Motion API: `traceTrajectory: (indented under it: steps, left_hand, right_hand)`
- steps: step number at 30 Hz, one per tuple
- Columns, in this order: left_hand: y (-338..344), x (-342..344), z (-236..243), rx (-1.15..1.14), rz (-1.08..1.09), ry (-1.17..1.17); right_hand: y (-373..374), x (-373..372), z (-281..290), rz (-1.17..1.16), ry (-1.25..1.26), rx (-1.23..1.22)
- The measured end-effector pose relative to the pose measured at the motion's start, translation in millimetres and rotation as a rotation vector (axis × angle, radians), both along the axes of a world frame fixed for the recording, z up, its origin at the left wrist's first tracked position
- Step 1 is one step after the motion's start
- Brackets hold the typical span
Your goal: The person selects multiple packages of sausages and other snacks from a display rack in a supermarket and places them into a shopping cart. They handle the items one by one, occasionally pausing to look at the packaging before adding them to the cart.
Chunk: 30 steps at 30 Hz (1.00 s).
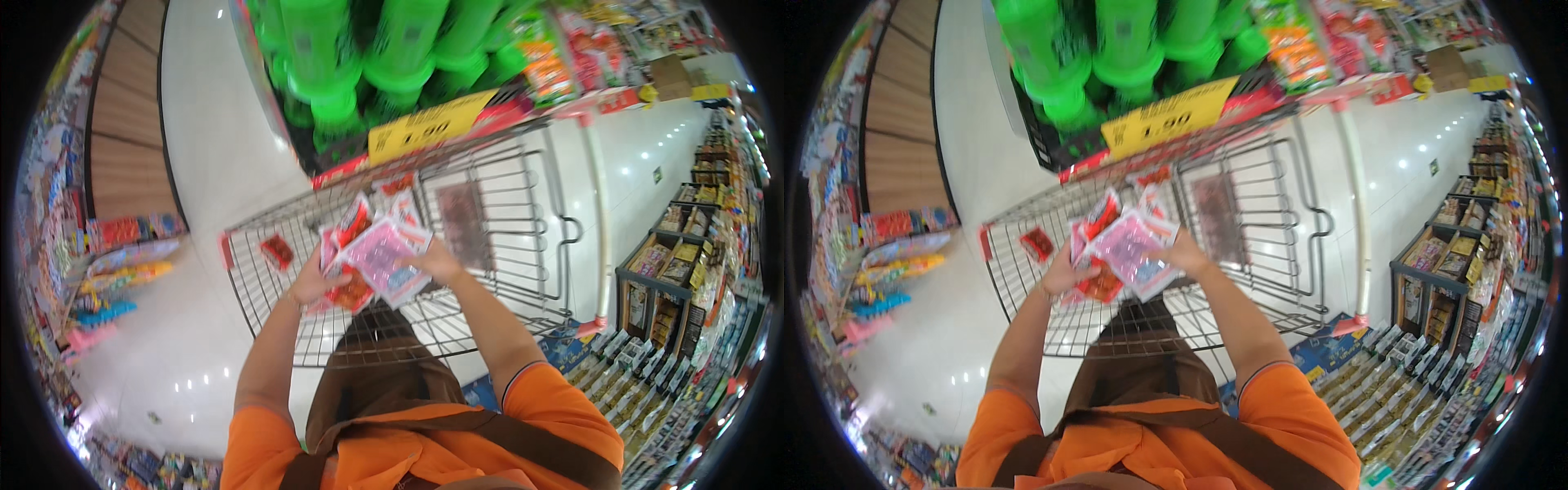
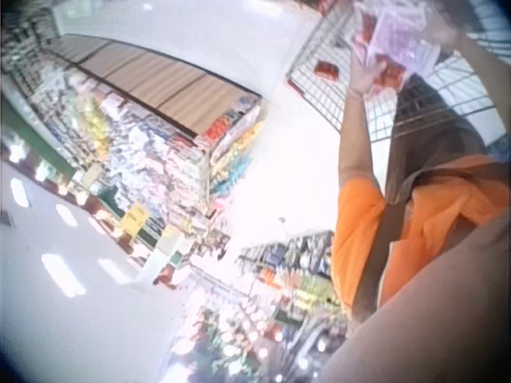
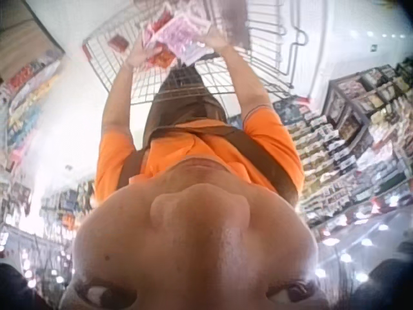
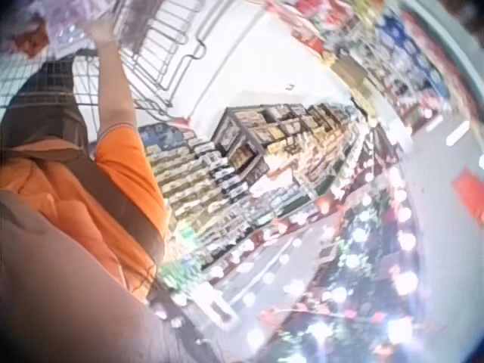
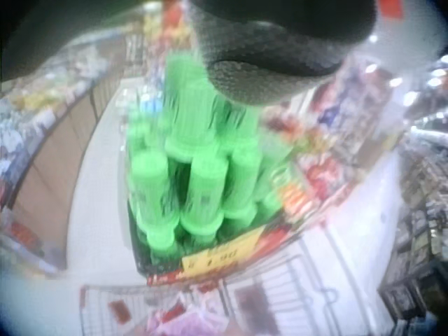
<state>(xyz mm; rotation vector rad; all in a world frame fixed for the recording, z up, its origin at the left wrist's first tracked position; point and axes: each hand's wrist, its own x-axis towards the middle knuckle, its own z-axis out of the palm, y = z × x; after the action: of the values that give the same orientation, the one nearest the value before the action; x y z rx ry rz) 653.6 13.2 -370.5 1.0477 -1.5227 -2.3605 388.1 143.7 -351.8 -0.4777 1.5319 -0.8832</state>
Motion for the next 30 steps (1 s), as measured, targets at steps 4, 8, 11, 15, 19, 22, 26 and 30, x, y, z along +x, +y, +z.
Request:
traceTrajectory:
  steps: [4,8,11,15,19,22,26,30]
  left_hand:
    - [13.0,5.7,84.9,-0.138,0.005,0.029]
    - [30.4,9.3,147.2,-0.04,0.082,0.15]
    - [35.7,8.7,178.0,-0.107,0.065,0.149]
    - [48.1,-5.1,218.8,-0.149,0.096,0.195]
    - [72.6,-45.9,274.8,-0.321,0.058,0.217]
    - [104.2,-99.9,316.6,-0.414,0.039,0.275]
    - [171.5,-193.7,365.7,-0.494,-0.025,0.259]
    - [249.0,-324.0,407.7,-0.423,-0.18,0.42]
  right_hand:
    - [11.9,9.6,82.1,0.013,-0.042,-0.109]
    - [31.0,19.4,141.8,-0.008,0.061,-0.15]
    - [40.4,21.7,178.9,-0.052,0.054,-0.206]
    - [57.5,15.0,227.0,-0.102,0.084,-0.417]
    - [88.4,-21.4,273.2,-0.113,0.153,-0.476]
    - [130.5,-67.9,305.8,-0.155,0.165,-0.521]
    - [213.8,-158.5,342.0,-0.21,0.173,-0.621]
    - [326.7,-250.3,375.2,-0.407,0.242,-0.624]
